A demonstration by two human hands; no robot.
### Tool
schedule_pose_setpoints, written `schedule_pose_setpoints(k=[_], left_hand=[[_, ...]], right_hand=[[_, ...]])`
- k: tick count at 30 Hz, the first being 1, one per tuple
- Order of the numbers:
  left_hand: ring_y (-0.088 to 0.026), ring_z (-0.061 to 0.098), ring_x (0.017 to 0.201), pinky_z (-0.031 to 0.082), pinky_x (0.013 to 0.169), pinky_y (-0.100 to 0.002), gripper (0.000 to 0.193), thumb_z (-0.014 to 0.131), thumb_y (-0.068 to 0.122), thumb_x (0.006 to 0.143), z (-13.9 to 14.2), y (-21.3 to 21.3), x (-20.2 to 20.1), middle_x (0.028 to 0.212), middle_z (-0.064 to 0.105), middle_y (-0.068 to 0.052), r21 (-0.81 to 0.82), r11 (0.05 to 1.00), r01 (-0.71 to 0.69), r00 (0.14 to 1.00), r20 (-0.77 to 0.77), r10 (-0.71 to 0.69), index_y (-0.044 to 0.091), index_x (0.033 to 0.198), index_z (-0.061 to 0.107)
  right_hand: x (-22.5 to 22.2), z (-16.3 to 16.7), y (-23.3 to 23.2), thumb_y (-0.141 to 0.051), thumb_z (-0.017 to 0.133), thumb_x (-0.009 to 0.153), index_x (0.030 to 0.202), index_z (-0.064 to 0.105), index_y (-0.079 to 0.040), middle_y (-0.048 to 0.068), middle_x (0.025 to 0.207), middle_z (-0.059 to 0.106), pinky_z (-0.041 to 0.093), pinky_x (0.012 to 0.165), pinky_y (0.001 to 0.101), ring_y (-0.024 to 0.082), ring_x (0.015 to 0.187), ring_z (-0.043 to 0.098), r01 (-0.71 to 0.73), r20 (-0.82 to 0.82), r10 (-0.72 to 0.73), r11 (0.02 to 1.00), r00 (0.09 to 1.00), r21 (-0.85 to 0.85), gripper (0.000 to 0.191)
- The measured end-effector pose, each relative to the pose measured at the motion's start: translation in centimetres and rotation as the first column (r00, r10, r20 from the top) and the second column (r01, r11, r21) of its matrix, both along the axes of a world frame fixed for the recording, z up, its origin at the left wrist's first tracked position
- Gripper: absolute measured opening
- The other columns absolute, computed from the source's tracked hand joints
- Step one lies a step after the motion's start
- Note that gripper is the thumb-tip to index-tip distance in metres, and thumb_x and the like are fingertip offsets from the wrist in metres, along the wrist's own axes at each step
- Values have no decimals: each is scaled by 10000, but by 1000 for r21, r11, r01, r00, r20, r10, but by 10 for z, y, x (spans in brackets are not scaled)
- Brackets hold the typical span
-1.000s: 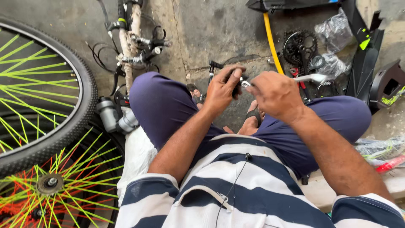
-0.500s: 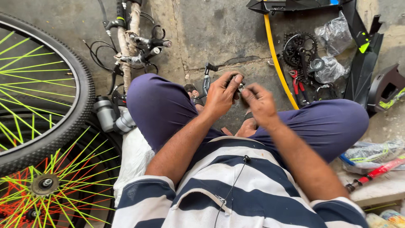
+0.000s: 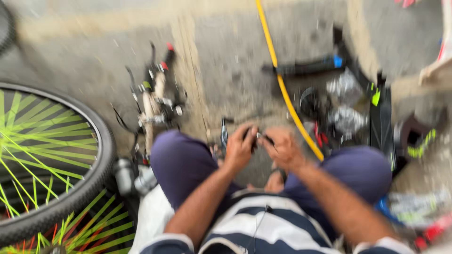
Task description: The person sits on the floor of a bicycle workshop assembling brake caliper and lever components, fitting small bolts and parts together by hand and tightening them with a wrench, with bicycle frames, wheels and loose parts scattered around.
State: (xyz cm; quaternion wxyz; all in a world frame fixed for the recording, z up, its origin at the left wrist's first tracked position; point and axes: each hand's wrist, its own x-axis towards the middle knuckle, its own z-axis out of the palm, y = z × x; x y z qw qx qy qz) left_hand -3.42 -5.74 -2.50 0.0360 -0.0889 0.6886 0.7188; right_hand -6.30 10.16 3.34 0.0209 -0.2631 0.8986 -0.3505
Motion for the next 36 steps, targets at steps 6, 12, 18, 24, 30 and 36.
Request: schedule_pose_setpoints(k=[6, 12, 18, 24, 30, 36], left_hand=[[-84, 559, 588, 453, 515, -294, 303, 647, 314, 1027, 5, -1, -9, 703, 629, -20, 46, 999, -1, 999, 49, -2, 26, 1090, 715], [-77, 569, 561, 464, 506, -283, 288, 637, 308, 1001, 13, 8, -8, 673, 663, -15, -17, 999, 28, 998, 51, -27, 60, 1114, 728], [-79, 582, 561, 464, 512, -287, 272, 641, 293, 1010, 7, 4, -4, 689, 682, -20, -16, 998, 67, 995, 72, -66, 44, 1075, 730], [-64, 591, 674, 485, 588, -268, 283, 659, 290, 1055, 0, 10, -12, 781, 689, -10, -61, 996, -67, 981, -186, 54, 23, 1113, 731], [-72, 521, 538, 412, 474, -275, 296, 654, 311, 999, 8, 9, -9, 650, 607, 6, 81, 997, 7, 989, 147, -19, 47, 1093, 747], [-71, 538, 539, 425, 481, -266, 295, 639, 318, 998, 10, 12, -7, 644, 622, -6, 35, 997, 73, 992, 104, -76, 61, 1102, 742]], right_hand=[[3, -7, 0, -262, 687, 891, 861, 687, -100, 93, 747, 652, 480, 727, 433, 312, 764, 628, 214, 331, -204, 977, 921, 9, 165], [-19, 42, 9, -195, 715, 813, 793, 681, -115, 53, 795, 604, 432, 956, 440, 241, 870, 608, -161, -413, 383, 863, 827, 479, 89], [-10, 26, 8, -284, 751, 795, 768, 684, -103, 66, 744, 607, 435, 775, 439, 270, 775, 609, -121, -361, 226, 949, 905, 290, 195], [10, -13, -9, -246, 675, 945, 845, 725, -76, 76, 745, 634, 428, 644, 406, 259, 642, 558, 476, 685, -148, 820, 713, -318, 203], [5, 18, 12, -271, 709, 874, 786, 675, -65, 100, 743, 638, 452, 679, 437, 290, 708, 625, -20, -141, 36, 994, 989, 112, 227], [-15, 30, 19, -246, 713, 827, 782, 682, -98, 69, 752, 639, 473, 764, 447, 264, 768, 650, -163, -337, 303, 908, 891, 385, 157]])
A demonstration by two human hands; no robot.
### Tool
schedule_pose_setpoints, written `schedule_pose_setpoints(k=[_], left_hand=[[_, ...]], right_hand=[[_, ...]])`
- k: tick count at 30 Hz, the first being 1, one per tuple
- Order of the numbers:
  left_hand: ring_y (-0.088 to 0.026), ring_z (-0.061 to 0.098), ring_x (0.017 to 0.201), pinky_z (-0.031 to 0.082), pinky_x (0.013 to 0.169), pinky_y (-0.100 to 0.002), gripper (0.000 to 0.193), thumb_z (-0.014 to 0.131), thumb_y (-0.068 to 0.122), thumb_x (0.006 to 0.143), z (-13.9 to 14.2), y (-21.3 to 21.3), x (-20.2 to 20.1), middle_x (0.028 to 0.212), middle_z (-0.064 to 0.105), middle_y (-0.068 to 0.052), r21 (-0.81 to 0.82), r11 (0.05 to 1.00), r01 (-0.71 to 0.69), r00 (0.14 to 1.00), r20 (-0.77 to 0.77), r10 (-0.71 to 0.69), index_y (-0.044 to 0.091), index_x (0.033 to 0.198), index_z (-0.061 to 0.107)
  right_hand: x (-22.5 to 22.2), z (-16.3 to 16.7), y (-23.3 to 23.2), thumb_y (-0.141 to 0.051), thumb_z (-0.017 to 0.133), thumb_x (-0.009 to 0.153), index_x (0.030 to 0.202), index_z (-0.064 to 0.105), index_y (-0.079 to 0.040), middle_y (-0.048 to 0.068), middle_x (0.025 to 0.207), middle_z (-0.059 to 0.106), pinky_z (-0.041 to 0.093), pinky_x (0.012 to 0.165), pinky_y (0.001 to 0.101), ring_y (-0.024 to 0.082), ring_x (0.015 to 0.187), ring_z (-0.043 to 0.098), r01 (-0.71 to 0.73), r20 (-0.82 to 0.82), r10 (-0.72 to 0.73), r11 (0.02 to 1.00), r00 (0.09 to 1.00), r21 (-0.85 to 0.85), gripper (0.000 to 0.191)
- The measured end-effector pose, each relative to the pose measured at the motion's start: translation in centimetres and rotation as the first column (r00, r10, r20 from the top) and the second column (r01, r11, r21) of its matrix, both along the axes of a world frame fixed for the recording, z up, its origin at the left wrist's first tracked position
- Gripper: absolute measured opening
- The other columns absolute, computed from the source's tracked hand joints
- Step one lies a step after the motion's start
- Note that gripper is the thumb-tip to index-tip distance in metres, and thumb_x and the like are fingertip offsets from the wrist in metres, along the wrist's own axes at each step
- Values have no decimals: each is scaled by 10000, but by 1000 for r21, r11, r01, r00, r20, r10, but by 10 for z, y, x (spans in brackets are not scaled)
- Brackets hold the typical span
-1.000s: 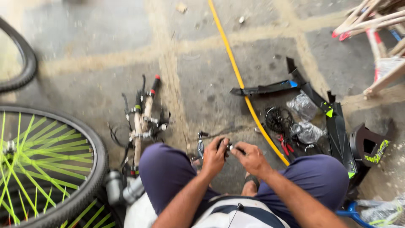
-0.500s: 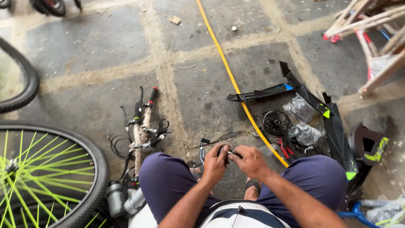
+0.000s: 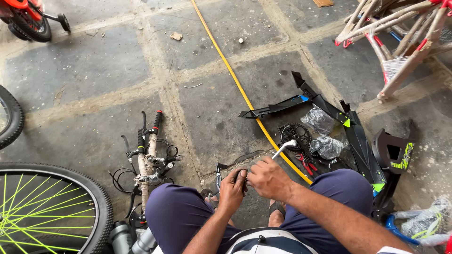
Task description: The person sits on the floor of a bicycle workshop assembling brake caliper and lever components, fitting small bolts and parts together by hand and tightening them with a wrench, with bicycle frames, wheels and loose parts scattered around.
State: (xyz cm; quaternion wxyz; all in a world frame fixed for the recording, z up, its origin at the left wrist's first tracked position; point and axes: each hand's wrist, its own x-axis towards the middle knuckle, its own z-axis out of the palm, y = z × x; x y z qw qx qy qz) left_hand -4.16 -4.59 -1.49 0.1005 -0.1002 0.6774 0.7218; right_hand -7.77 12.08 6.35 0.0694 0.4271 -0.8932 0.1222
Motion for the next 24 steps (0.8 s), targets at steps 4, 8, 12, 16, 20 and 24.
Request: schedule_pose_setpoints(k=[4, 8, 12, 16, 20, 24], left_hand=[[-76, 549, 547, 440, 490, -270, 299, 650, 315, 1000, -9, -3, 4, 661, 631, -10, 28, 1000, -10, 1000, 10, 9, 37, 1070, 733], [-76, 542, 553, 433, 494, -277, 309, 649, 324, 1004, -17, 0, 5, 664, 625, -6, 44, 999, -21, 1000, 14, 20, 29, 1057, 727], [-77, 552, 555, 441, 507, -280, 311, 644, 330, 1017, -12, 6, 1, 660, 627, -14, -3, 1000, 15, 1000, -16, -15, 33, 1048, 729], [-81, 590, 551, 470, 511, -281, 298, 644, 333, 999, -1, 8, 1, 666, 670, -20, -87, 996, 30, 998, -50, -35, 56, 1063, 736], [-91, 592, 553, 459, 503, -290, 294, 644, 321, 1000, 1, 3, 5, 666, 673, -34, -94, 994, 62, 998, 20, -61, 52, 1055, 747], [-75, 590, 558, 470, 507, -264, 293, 631, 294, 1011, -5, 2, 7, 684, 683, -21, 5, 1000, 15, 998, -66, -15, 25, 1067, 733]], right_hand=[[24, -34, -14, -280, 736, 891, 864, 763, -64, 130, 709, 665, 441, 606, 420, 333, 665, 629, 563, 712, -275, 802, 646, -201, 220], [38, -45, -18, -264, 724, 956, 923, 786, -37, 145, 762, 708, 460, 572, 360, 340, 643, 632, 758, 907, -116, 597, 404, -262, 238], [19, -22, 5, -266, 739, 858, 820, 740, -64, 97, 755, 684, 486, 672, 391, 272, 718, 659, 336, 402, -223, 912, 888, -236, 206], [6, 2, 5, -201, 688, 791, 714, 676, -101, 69, 756, 630, 475, 814, 430, 259, 789, 625, -3, -52, 6, 998, 999, 57, 127], [8, 2, -2, -164, 642, 787, 704, 673, -105, 69, 737, 619, 470, 793, 417, 251, 772, 622, -34, -37, 38, 994, 999, 100, 106], [14, -14, -4, -207, 687, 842, 731, 685, -90, 73, 717, 633, 445, 724, 409, 250, 705, 623, 113, 64, -111, 993, 992, -39, 161]])
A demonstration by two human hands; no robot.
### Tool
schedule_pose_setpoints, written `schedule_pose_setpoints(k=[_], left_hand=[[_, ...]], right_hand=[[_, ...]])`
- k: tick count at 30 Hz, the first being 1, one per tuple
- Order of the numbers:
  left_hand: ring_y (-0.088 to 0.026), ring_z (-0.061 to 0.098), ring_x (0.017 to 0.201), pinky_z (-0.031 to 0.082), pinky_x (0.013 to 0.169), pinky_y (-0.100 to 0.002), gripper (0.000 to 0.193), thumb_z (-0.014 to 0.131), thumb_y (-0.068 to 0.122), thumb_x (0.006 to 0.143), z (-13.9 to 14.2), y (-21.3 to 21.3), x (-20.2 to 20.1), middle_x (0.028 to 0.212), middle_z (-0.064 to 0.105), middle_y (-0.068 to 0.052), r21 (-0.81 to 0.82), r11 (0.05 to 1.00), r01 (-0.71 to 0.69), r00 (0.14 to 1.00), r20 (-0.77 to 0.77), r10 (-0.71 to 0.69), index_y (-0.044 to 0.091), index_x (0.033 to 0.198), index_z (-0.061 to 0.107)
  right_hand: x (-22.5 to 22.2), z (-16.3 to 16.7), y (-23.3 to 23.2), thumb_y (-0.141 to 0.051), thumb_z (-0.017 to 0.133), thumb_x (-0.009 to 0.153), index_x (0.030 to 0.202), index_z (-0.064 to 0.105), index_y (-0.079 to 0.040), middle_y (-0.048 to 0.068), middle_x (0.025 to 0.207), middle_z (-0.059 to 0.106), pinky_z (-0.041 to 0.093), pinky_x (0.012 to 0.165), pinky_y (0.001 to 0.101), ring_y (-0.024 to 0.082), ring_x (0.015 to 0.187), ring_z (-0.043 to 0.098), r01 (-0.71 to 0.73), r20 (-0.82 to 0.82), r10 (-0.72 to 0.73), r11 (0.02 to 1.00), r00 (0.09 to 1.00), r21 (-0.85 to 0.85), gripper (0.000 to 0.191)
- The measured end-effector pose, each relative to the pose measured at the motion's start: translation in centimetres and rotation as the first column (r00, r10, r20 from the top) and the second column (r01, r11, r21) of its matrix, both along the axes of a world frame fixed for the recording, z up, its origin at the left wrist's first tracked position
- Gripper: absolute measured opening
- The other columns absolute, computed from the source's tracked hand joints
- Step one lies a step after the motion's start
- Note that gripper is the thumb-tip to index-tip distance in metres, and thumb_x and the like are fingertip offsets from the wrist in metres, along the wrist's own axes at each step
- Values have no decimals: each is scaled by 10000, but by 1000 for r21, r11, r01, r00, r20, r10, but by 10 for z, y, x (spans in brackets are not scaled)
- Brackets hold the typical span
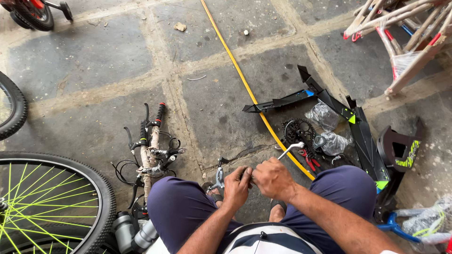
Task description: The person sits on the floor of a bicycle workshop assembling brake caliper and lever components, fitting small bolts and parts together by hand and tightening them with a wrench, with bicycle frames, wheels and loose parts scattered around.
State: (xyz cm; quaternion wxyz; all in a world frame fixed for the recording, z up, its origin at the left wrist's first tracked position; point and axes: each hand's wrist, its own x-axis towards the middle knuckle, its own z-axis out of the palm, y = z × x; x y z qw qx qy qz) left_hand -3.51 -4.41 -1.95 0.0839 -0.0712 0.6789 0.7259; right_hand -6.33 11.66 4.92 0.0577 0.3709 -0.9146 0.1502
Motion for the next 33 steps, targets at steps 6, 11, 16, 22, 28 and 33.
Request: schedule_pose_setpoints(k=[6, 11, 16, 22, 28, 33], left_hand=[[-70, 560, 589, 443, 500, -256, 294, 644, 292, 1013, -2, 6, -5, 745, 656, -11, 231, 967, -108, 992, 88, 90, 16, 1075, 723], [-73, 564, 633, 461, 539, -259, 311, 634, 303, 1015, 5, 5, -7, 819, 698, -14, 187, 979, -86, 996, 41, 80, 21, 1096, 737], [-122, 643, 670, 516, 599, -273, 315, 563, 304, 1039, 7, -5, -14, 852, 724, -89, 502, 853, -143, 985, 155, 74, 25, 1138, 674], [-139, 642, 649, 500, 570, -267, 336, 543, 310, 1053, 3, -6, -14, 853, 718, -120, 578, 800, -159, 979, 198, 51, 9, 1154, 653], [-144, 643, 642, 505, 562, -262, 344, 534, 311, 1054, 3, -13, -13, 849, 720, -133, 632, 751, -192, 970, 240, 47, 2, 1156, 646], [-148, 647, 653, 516, 581, -261, 334, 540, 301, 1058, 0, -16, -14, 861, 718, -139, 664, 720, -201, 971, 234, 55, 1, 1162, 641]], right_hand=[[16, -18, -14, -244, 737, 873, 850, 764, -47, 82, 717, 732, 501, 601, 390, 277, 678, 644, 692, 790, -207, 638, 577, -338, 199], [9, 8, 6, -247, 814, 812, 870, 741, -7, 87, 743, 667, 488, 590, 376, 202, 660, 635, 276, 423, -120, 903, 898, -330, 258], [25, 92, 26, -171, 639, 898, 878, 717, -59, 51, 844, 724, 576, 625, 331, 171, 707, 699, 275, 741, 220, 832, 634, -482, 138], [56, 168, 75, -169, 659, 955, 795, 544, -4, 127, 882, 687, 519, 631, 401, 297, 736, 642, -265, 260, 966, 253, 10, -930, 257], [66, 140, 67, -223, 571, 1047, 879, 534, 0, 127, 869, 610, 486, 673, 421, 338, 781, 616, -236, 372, 926, 375, 59, -896, 283], [69, 131, 66, -265, 518, 1084, 909, 520, -5, 126, 856, 560, 465, 693, 435, 363, 795, 601, -272, 384, 918, 395, 95, -877, 314]])
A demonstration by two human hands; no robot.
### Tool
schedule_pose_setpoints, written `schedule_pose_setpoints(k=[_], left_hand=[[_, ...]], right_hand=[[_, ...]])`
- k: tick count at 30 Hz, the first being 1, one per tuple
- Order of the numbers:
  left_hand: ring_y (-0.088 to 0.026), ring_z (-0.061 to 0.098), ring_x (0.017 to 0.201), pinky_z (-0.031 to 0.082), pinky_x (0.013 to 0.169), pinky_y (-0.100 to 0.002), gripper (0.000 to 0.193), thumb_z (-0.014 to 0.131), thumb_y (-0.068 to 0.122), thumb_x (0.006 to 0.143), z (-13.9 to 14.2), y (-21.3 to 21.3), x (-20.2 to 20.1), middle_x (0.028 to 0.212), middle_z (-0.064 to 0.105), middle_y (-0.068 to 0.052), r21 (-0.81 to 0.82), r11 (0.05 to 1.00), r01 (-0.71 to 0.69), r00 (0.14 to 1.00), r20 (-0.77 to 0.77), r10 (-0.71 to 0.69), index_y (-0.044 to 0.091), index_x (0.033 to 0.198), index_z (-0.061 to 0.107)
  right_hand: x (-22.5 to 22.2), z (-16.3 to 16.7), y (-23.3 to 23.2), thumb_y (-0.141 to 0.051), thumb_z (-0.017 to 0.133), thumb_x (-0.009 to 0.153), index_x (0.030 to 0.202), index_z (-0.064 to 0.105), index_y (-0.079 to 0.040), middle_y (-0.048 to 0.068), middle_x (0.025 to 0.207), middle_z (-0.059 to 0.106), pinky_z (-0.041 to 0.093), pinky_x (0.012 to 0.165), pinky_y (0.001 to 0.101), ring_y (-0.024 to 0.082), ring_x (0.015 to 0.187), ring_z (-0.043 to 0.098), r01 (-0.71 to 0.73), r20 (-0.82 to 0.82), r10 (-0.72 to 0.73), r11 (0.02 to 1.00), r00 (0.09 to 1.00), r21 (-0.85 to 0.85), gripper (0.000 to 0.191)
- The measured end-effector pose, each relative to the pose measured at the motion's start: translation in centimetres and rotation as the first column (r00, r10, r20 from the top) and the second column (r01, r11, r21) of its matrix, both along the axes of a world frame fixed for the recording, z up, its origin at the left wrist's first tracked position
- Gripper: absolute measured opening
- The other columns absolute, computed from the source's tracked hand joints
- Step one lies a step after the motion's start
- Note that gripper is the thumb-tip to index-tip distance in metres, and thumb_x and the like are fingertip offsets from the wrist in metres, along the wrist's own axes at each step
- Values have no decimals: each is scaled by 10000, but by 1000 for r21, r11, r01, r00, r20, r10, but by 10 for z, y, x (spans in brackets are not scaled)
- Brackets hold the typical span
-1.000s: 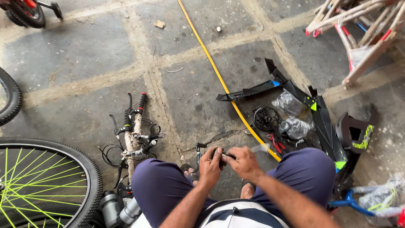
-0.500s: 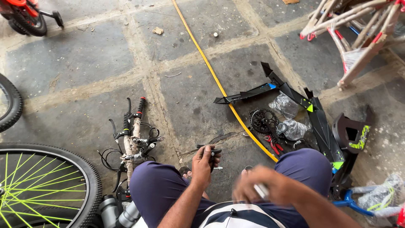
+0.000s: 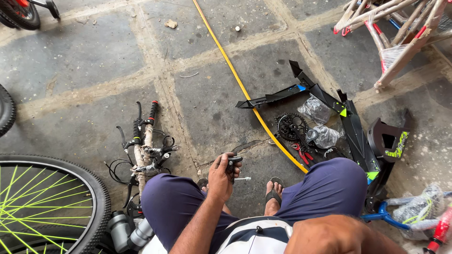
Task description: The person sits on the floor of a bicycle workshop assembling brake caliper and lever components, fitting small bolts and parts together by hand and tightening them with a wrench, with bicycle frames, wheels and loose parts scattered around.
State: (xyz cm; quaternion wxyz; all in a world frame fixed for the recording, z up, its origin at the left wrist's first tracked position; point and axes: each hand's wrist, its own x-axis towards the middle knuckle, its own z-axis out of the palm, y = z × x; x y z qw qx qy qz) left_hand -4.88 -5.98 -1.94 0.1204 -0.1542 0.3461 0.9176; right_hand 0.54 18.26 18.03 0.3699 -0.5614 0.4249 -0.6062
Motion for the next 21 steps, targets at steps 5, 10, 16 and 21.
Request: schedule_pose_setpoints(k=[5, 10, 16, 21], left_hand=[[-148, 641, 655, 514, 587, -264, 336, 552, 298, 1052, -3, -1, 1, 863, 715, -137, 3, 1000, -11, 1000, -26, 11, 2, 1176, 650], [-140, 628, 650, 502, 580, -278, 319, 585, 285, 1030, -3, 0, 1, 864, 718, -120, -136, 990, -38, 999, -35, 33, 6, 1166, 655], [-131, 624, 638, 492, 553, -282, 311, 623, 267, 1019, -1, 7, 1, 783, 661, -71, -236, 972, -3, 996, -91, -19, -4, 1148, 704], [-109, 628, 648, 491, 539, -280, 307, 607, 262, 1010, 2, 11, 2, 799, 658, -34, -224, 974, 30, 994, -95, -53, 3, 1144, 702]], right_hand=[[-31, -39, -26, -281, 666, 912, 819, 626, -16, 142, 966, 752, 590, 663, 417, 335, 768, 763, 528, -236, -476, 703, 847, 476, 283], [-64, -103, -45, -535, 847, 673, 1011, 616, -11, 194, 906, 656, 502, 706, 484, 413, 850, 652, 914, -872, -314, 280, 376, 294, 665], [-68, -116, -61, -336, 710, 930, 874, 641, -59, 132, 843, 667, 511, 716, 467, 362, 815, 666, 960, -743, -617, 246, 261, 133, 291], [-68, -104, -74, -307, 726, 880, 848, 631, -45, 123, 830, 643, 476, 697, 468, 349, 806, 641, 941, -860, -499, 332, 112, -70, 281]])
